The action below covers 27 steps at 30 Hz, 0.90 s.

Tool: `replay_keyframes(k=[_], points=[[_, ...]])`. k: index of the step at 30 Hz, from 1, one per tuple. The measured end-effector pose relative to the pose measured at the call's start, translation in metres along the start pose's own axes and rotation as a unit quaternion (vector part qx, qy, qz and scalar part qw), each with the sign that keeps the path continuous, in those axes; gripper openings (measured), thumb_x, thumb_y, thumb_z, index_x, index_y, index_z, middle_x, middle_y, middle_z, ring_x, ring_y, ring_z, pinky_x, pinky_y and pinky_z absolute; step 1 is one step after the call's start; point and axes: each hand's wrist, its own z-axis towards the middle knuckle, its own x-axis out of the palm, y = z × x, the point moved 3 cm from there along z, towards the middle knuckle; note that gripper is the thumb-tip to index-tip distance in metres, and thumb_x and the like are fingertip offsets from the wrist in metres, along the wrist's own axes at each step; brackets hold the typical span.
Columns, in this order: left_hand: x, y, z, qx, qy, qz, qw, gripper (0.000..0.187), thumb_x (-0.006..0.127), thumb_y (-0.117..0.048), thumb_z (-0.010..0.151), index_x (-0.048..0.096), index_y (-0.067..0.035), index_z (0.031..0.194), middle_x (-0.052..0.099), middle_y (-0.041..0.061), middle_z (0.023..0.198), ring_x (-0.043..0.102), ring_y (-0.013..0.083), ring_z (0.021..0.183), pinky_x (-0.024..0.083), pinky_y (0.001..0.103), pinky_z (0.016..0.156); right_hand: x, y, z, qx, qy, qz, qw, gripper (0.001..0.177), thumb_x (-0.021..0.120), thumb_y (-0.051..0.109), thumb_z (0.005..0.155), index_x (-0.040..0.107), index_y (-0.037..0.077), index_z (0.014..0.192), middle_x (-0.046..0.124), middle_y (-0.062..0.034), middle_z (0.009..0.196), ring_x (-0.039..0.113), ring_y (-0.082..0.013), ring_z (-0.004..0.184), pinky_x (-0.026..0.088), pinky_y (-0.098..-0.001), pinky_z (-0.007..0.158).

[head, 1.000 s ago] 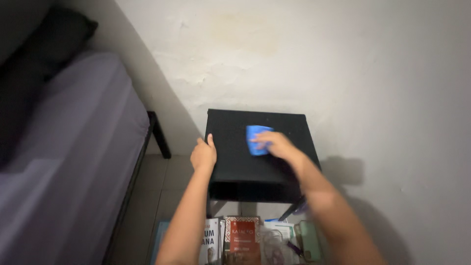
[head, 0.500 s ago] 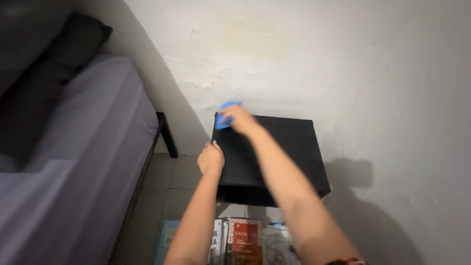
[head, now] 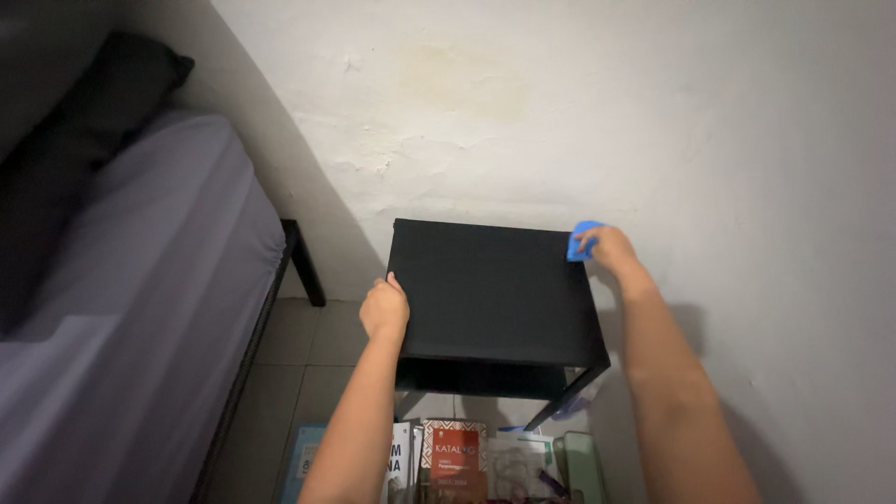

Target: The person removes books, papers, and small items from a black bedside table and places them on the floor. Then, using a spray bottle and a blue cloth, the person sprays and wipes the table surfaces clean.

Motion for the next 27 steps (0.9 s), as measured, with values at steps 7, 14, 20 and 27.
replay_keyframes(k=[7,14,20,27], points=[[0.001,0.002,-0.001,-0.004,-0.004,-0.004,1.000,0.051,0.033,-0.039,0.110,0.068,-0.002,0.102,0.074,0.023,0.098,0.073,0.0415,0.093,0.057,0.051,0.084,0.109,0.222,0.046,-0.218,-0.018,0.142,0.965,0.042,0.053,-0.013,0.069,0.076,0.012,0.093,0.075,-0.0107,0.118,0.070,-0.0306,0.114,0.053,-0.0372,0.099],[0.002,0.007,0.004,-0.027,0.011,-0.031,0.999,0.050,0.032,-0.038,0.110,0.069,-0.003,0.104,0.074,0.023,0.101,0.072,0.0423,0.095,0.056,0.052,0.085,0.149,0.225,0.002,-0.188,0.079,0.103,0.973,0.053,0.047,-0.018,0.064,0.080,0.015,0.089,0.073,-0.0003,0.128,0.058,-0.0274,0.135,0.046,-0.0379,0.110],[0.004,0.006,0.002,-0.001,0.009,-0.017,1.000,0.051,0.032,-0.036,0.111,0.068,-0.001,0.106,0.074,0.024,0.100,0.072,0.0423,0.094,0.057,0.051,0.085,0.017,0.029,-0.069,-0.072,-0.012,0.095,0.993,0.052,0.041,-0.026,0.057,0.078,0.001,0.082,0.074,-0.0132,0.125,0.054,-0.0350,0.134,0.039,-0.0430,0.110],[-0.005,0.000,-0.003,-0.012,0.007,-0.020,1.000,0.050,0.033,-0.036,0.110,0.068,-0.002,0.106,0.074,0.023,0.100,0.072,0.0428,0.094,0.057,0.052,0.084,-0.084,0.005,-0.090,0.074,-0.217,-0.040,0.973,0.031,0.076,0.015,0.080,0.069,-0.001,0.106,0.072,-0.0246,0.099,0.070,-0.0398,0.092,0.056,-0.0471,0.083]])
